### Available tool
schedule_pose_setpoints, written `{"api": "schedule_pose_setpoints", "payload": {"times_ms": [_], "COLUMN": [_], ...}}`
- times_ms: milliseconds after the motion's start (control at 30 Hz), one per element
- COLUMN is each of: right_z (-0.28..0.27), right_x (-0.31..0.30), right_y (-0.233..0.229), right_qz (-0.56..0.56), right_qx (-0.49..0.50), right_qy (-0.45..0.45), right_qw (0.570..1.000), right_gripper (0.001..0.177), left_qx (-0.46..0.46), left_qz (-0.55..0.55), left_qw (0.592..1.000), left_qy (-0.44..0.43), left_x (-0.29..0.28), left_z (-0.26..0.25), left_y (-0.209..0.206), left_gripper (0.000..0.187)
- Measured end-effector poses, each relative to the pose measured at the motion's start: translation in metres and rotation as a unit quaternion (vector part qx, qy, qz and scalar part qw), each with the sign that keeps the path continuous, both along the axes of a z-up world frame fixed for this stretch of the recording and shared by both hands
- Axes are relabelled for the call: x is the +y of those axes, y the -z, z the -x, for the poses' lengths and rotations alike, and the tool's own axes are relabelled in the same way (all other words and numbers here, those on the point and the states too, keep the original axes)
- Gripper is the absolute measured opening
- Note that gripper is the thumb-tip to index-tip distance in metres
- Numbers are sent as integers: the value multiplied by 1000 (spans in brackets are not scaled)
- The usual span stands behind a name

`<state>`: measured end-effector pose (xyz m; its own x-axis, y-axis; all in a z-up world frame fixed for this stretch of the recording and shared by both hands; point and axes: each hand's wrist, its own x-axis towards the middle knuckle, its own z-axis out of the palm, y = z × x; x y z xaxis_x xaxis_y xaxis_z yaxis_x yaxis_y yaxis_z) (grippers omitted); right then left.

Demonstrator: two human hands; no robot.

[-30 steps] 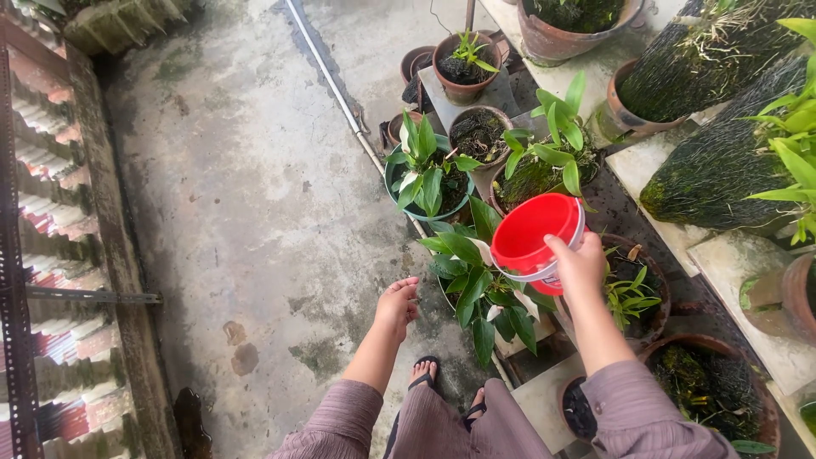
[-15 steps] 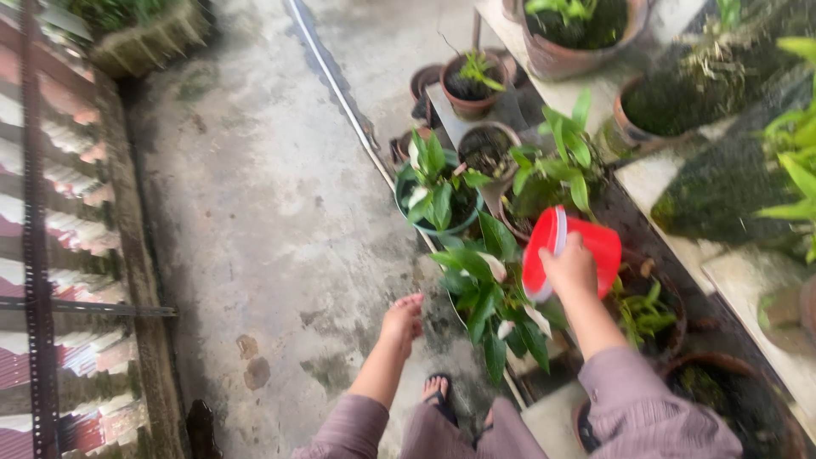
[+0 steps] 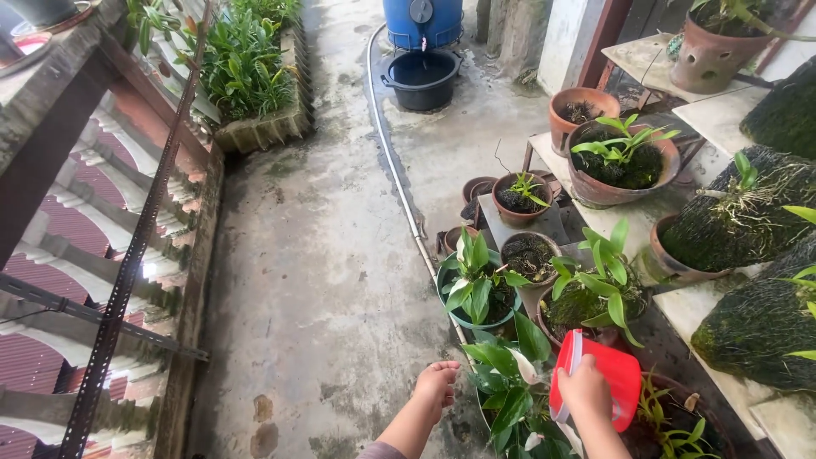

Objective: Watering several potted plants on a balcony using a small red bucket filled from a larger basin and a barrel.

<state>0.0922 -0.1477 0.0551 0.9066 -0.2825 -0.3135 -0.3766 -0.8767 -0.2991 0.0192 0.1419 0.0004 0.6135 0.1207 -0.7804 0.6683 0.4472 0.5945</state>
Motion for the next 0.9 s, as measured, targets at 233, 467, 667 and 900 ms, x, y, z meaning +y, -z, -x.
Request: {"api": "schedule_pose_setpoints", "payload": {"times_ms": [233, 467, 667, 900], "right_z": [5, 20, 50, 89], "right_x": [3, -5, -24, -72], "right_y": [-18, -25, -53, -38], "right_qz": [0, -42, -244, -504], "right_qx": [16, -25, -106, -167], "right_qy": [13, 73, 259, 455], "right_qw": [1000, 996, 928, 715], "right_gripper": [51, 48, 38, 42], "left_qx": [-2, -14, -20, -25], "left_qz": [-7, 20, 31, 36], "left_qw": [1000, 999, 998, 994], "left_qy": [14, 21, 43, 97], "left_x": [-3, -9, -22, -39], "left_z": [0, -4, -13, -17], "left_y": [-6, 3, 2, -1], "left_gripper": [20, 20, 18, 18]}}
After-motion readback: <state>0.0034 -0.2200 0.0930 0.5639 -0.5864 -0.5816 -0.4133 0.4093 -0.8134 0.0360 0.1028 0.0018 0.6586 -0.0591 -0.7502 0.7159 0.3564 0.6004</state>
